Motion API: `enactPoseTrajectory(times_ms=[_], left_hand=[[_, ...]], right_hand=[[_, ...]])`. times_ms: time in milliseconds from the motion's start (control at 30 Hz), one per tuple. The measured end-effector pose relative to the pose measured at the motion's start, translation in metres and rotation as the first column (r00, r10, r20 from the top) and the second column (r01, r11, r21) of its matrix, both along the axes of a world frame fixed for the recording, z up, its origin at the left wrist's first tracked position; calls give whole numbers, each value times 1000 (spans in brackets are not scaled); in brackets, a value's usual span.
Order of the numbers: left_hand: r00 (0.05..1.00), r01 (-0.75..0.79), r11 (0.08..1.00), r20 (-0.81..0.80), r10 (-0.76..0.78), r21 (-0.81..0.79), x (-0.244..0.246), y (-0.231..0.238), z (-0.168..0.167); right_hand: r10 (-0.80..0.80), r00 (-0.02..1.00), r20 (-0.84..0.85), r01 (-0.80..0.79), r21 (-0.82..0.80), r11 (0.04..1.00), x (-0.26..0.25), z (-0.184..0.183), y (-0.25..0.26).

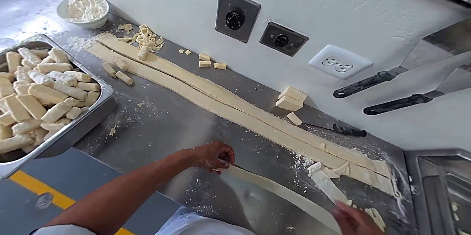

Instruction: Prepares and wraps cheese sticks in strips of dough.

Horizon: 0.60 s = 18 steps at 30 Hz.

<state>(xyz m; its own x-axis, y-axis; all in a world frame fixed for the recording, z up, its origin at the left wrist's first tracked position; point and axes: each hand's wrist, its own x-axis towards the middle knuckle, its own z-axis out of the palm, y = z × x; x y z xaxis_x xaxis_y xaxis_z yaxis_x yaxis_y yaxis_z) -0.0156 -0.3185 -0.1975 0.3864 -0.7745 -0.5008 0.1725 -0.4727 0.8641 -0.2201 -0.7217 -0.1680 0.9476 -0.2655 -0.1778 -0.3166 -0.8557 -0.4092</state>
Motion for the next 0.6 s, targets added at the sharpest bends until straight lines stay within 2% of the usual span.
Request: enactPoseTrajectory(times_ms=[67,133,200,267,333,433,500,600], left_hand=[[999,33,999,1,-33,-40,1,-2,12],[1000,29,996,1,-29,-82,0,-2,23],[1000,1,997,-20,-3,-80,-1,2,30],[999,-10,999,-47,9,-30,0,10,34],[997,-9,1000,-77,10,9,1,24,34],[988,-80,997,-131,81,18,-1,47,28],[978,-146,989,-148,146,12,-2,61,24],[960,-215,975,-168,223,62,-5,78,22]], right_hand=[[239,954,180,-278,239,930,50,-1,64],[440,873,209,-486,443,753,95,-13,119],[585,807,82,-476,677,561,133,-17,160],[689,716,-116,-331,812,480,160,-18,181],[707,674,-213,-240,843,482,174,-18,187],[662,711,-237,-148,870,470,180,-22,182],[657,708,-261,-153,850,503,183,-25,179],[652,688,-317,-225,762,607,187,-30,175]])
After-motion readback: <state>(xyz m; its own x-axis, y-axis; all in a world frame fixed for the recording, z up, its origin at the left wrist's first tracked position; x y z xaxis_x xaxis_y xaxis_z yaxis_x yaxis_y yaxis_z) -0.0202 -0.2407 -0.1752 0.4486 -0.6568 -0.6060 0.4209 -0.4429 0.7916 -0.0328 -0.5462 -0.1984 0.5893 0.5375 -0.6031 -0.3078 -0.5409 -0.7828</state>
